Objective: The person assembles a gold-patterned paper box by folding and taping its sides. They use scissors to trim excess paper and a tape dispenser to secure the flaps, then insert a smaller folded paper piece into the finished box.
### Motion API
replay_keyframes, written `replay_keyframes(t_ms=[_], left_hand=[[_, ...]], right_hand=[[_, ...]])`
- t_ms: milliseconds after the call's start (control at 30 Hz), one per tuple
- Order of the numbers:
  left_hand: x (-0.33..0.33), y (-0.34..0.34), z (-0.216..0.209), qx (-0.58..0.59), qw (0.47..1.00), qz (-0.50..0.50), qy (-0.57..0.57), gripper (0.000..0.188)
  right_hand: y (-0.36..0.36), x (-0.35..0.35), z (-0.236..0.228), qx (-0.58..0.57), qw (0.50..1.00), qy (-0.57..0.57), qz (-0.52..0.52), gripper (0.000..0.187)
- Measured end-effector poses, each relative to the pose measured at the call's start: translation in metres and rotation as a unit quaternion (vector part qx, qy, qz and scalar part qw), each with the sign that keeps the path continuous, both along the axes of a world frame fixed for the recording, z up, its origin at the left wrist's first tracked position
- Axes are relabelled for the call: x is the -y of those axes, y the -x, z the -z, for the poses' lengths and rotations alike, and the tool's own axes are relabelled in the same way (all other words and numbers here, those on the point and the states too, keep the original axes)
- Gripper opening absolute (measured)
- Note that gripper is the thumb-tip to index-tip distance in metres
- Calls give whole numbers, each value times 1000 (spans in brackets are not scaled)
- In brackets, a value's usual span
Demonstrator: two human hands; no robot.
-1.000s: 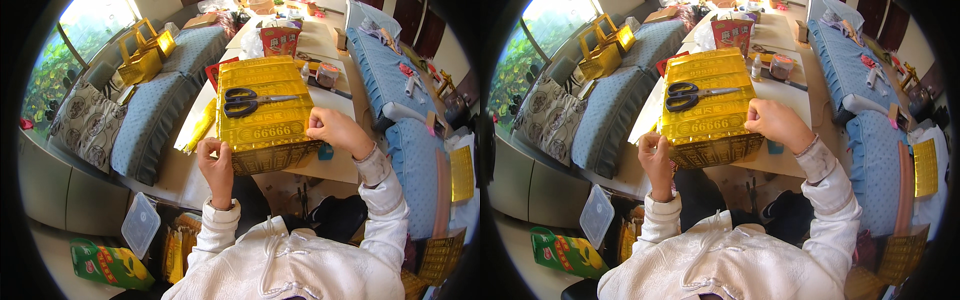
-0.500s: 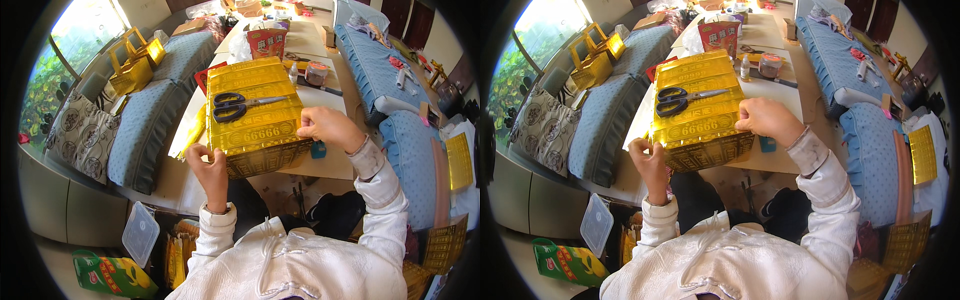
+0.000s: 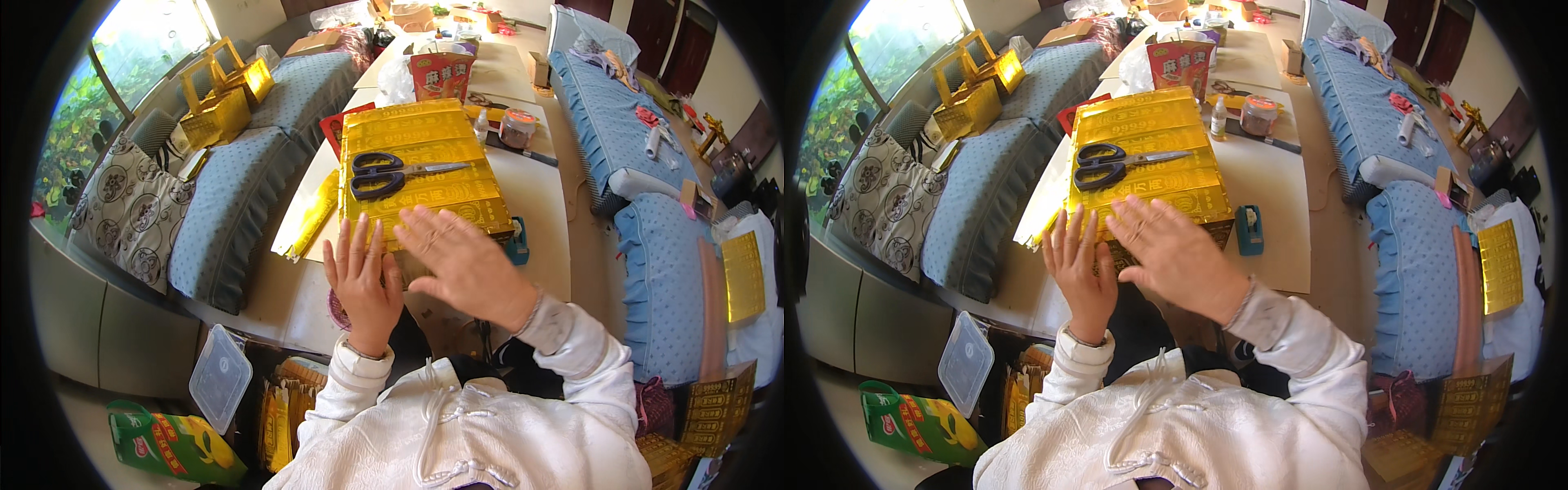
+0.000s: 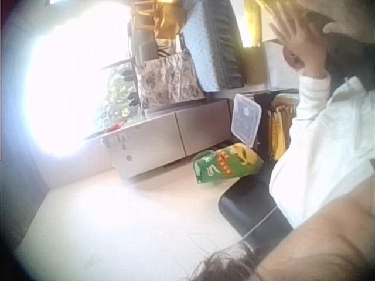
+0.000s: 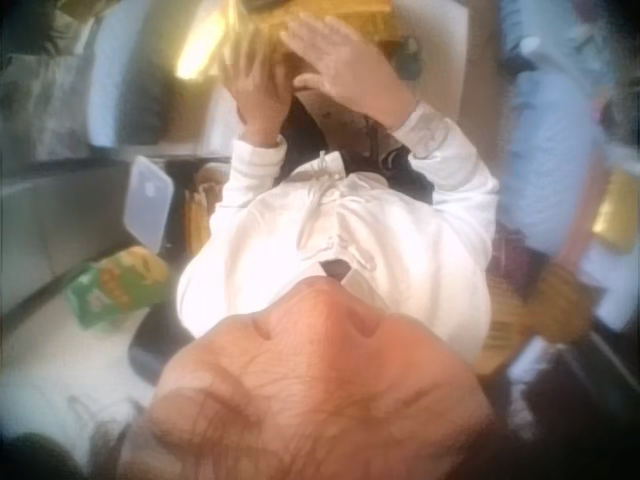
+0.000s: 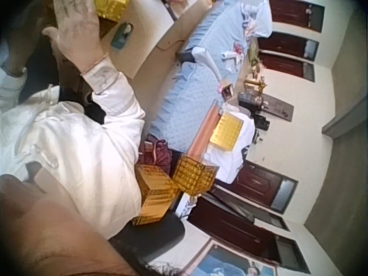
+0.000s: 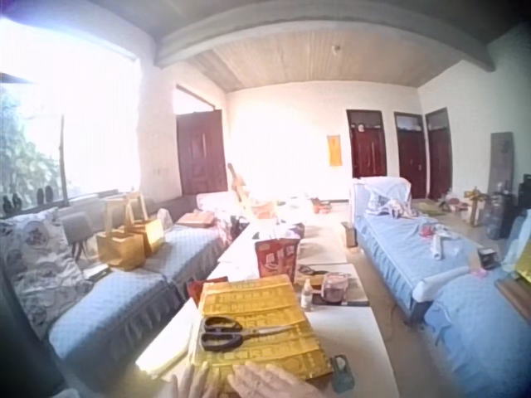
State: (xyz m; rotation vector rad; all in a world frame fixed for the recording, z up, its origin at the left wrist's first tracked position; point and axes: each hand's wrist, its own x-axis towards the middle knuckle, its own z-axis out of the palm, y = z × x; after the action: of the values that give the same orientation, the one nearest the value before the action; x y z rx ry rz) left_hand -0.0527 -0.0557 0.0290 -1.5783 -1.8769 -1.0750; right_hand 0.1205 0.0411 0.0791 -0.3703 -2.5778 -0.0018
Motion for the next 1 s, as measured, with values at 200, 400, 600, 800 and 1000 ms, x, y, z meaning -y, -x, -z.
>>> replay_keyframes(t_ms=[200, 400, 600, 800, 1000], left_hand=[[18, 12, 21, 19, 1000, 9, -13, 38], [22, 19, 28, 41, 998, -4, -46, 35], [25, 24, 38, 199, 974, 25, -102, 41], [18, 11, 46, 449, 872, 158, -108, 44], [7, 26, 36, 477, 865, 131, -84, 50]], right_hand=[[-4, 6, 21, 49, 997, -25, 57, 81], [-46, 1, 21, 56, 990, -29, 127, 75], [-71, -6, 27, -27, 977, -30, 208, 60], [-57, -13, 40, -205, 943, 163, 207, 56], [-51, 9, 47, -291, 904, 258, 180, 53]])
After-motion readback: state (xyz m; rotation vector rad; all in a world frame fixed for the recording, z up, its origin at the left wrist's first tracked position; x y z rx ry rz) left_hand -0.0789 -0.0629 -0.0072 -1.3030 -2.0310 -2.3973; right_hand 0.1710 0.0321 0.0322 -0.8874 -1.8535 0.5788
